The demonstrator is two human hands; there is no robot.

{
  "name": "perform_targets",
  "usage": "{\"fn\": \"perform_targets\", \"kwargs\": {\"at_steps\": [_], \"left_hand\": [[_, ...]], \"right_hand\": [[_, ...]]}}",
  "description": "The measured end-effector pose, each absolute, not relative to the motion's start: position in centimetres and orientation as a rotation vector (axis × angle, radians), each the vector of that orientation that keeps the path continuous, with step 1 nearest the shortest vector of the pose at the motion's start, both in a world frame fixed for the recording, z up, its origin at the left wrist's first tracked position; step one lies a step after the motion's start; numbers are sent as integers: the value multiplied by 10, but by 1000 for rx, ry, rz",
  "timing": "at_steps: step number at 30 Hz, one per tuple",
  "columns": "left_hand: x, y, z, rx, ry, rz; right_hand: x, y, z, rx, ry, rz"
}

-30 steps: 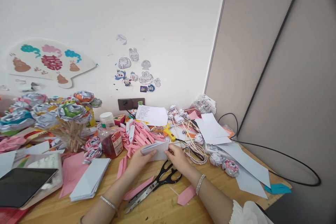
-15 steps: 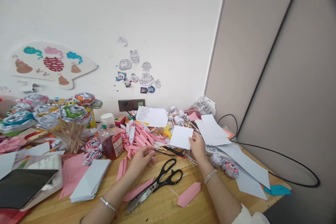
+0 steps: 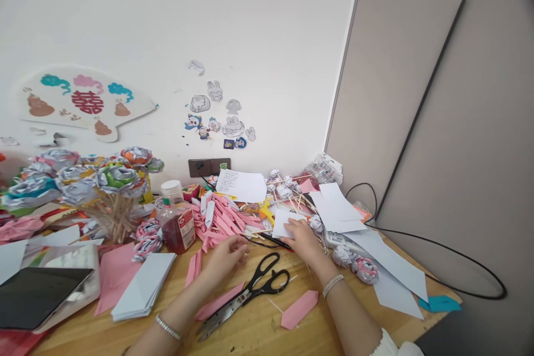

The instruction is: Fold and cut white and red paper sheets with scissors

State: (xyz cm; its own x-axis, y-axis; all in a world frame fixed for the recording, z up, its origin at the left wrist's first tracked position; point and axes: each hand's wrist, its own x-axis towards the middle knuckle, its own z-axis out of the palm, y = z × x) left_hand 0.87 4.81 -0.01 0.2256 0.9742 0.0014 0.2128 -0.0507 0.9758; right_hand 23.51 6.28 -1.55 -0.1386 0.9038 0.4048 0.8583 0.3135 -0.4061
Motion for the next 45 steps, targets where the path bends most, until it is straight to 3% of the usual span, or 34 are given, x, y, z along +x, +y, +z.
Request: {"fn": "perform_targets", "kwargs": {"at_steps": [8, 15, 20, 26, 30, 33, 39, 45], "left_hand": [[-8, 24, 4, 1441, 1155, 911], [12, 9, -6, 1510, 870, 1167], [18, 3, -8, 1475, 864, 1258], [13, -2, 1, 1571, 1126, 1161], [14, -11, 12, 1506, 1098, 971], [14, -17, 17, 1385, 961, 824], [14, -20, 13, 1176, 695, 724], [19, -20, 11, 1055, 737, 800]], "right_hand": [[221, 50, 3, -1375, -1767, 107], [158, 14, 2, -932, -1420, 837], [146, 8, -5, -805, -1409, 1083], [147, 6, -3, -777, -1630, 1012], [151, 3, 4, -787, -1751, 709], [152, 4, 4, -826, -1706, 679], [144, 4, -2, -605, -1371, 1274], [140, 1, 0, -529, -1180, 1451]]}}
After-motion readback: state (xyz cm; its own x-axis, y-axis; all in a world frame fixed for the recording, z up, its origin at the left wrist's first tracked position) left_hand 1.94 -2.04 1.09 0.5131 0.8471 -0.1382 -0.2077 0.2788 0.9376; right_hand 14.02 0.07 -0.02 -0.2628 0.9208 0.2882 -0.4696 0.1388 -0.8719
